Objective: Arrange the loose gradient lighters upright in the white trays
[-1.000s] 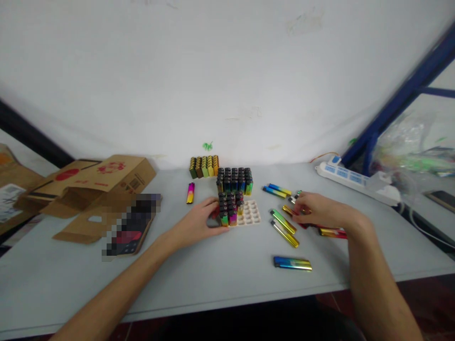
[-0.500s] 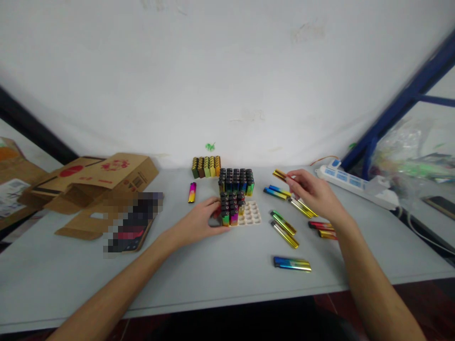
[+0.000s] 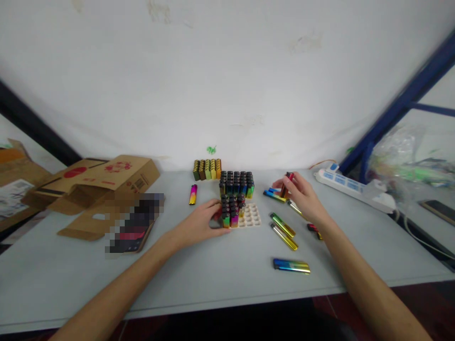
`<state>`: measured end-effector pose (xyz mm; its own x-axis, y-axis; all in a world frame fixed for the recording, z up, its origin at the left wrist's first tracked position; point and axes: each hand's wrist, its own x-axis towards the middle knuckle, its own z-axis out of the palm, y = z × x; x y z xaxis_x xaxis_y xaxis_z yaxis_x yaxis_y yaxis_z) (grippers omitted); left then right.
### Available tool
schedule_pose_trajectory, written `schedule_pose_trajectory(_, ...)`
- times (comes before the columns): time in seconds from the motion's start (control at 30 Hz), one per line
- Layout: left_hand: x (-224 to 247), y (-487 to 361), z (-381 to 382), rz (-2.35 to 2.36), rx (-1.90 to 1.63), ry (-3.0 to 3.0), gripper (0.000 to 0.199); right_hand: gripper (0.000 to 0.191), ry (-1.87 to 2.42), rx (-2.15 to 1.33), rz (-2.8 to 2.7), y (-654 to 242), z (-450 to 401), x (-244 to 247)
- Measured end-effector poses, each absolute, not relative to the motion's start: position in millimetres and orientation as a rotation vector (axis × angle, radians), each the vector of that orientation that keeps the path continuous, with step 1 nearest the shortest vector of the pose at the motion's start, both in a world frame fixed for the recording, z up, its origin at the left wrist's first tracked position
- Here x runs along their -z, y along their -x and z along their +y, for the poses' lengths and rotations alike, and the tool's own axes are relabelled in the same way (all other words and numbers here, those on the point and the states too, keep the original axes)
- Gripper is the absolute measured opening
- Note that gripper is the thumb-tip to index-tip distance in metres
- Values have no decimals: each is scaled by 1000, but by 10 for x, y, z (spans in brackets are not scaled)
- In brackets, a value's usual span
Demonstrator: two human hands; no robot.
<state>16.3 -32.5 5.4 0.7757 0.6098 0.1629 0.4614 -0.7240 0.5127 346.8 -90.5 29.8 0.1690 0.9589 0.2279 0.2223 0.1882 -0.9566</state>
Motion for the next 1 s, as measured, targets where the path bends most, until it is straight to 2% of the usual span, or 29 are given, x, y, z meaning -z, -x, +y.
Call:
schedule_pose_trajectory(0.27, -51, -163, -322, 814, -441, -2518, 38, 47, 1198, -964, -1221, -3225, -855, -231)
schedule_pose_trajectory(0.53, -73, -162, -327, 811, -444, -2514, 39, 60, 1388, -628, -1324, -3210, -855, -137)
schedule_pose_trajectory(0.87, -80, -166, -335, 824, -436, -2527, 38, 43, 1588, -448, -1377, -3171, -871, -140)
schedule_pose_trajectory(1.0, -86, -168, -336, 823, -426, -2524, 36, 42, 1592, -417, -1399, -3154, -872, -131)
